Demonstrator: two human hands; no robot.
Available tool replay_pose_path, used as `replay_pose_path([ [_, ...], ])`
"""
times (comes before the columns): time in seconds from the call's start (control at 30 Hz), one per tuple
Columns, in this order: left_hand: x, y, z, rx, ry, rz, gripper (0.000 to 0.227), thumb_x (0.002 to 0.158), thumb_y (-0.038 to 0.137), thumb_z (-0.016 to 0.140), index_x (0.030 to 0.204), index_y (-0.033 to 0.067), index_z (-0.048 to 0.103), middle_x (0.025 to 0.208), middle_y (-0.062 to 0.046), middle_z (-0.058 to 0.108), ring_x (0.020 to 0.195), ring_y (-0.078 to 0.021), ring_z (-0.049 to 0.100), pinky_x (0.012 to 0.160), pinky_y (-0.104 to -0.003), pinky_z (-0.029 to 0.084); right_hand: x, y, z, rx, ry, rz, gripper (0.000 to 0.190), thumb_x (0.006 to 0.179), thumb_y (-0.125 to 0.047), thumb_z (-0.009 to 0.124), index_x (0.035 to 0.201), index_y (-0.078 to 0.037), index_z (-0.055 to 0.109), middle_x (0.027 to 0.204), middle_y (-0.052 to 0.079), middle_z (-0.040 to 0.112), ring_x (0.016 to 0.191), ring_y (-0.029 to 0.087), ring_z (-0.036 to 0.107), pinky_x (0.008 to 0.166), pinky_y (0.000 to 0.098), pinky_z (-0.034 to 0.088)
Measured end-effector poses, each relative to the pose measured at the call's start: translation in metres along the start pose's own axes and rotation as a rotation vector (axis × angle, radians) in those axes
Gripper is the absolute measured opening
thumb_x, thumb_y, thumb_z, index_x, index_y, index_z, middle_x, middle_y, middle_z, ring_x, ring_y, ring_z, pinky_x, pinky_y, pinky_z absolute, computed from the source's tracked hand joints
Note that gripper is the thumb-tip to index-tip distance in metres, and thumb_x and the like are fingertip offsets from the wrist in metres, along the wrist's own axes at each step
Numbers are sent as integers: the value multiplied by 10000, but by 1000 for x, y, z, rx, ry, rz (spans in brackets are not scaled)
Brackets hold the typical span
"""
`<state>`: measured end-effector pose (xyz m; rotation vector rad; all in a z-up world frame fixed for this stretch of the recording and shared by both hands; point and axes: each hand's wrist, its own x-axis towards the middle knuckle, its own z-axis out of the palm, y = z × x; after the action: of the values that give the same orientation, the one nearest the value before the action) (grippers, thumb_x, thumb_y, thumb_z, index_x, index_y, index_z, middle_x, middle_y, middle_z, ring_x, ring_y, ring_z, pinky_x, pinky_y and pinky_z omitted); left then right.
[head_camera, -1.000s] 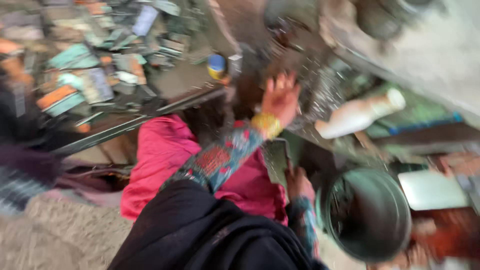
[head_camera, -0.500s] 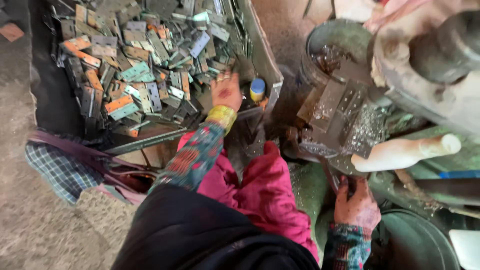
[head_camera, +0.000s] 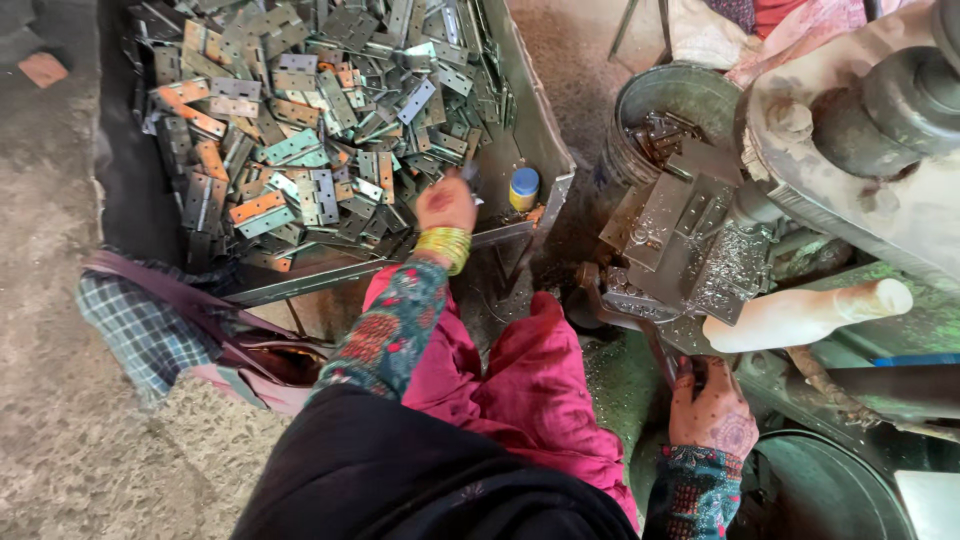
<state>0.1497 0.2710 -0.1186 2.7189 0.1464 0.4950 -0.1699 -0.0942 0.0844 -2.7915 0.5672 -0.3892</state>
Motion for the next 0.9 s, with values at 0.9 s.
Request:
replay_pose_path([
  [0.9,-62,143,-175,-444,-410,211,291,810,131,728,1099,112,756,1034,-180,737,1011,-371,708,898,-462,555,-2,5,4,-9,-33,33,326,981,-395,642,1174,-139,700,1119,144,720,962,393,695,788,519,539],
])
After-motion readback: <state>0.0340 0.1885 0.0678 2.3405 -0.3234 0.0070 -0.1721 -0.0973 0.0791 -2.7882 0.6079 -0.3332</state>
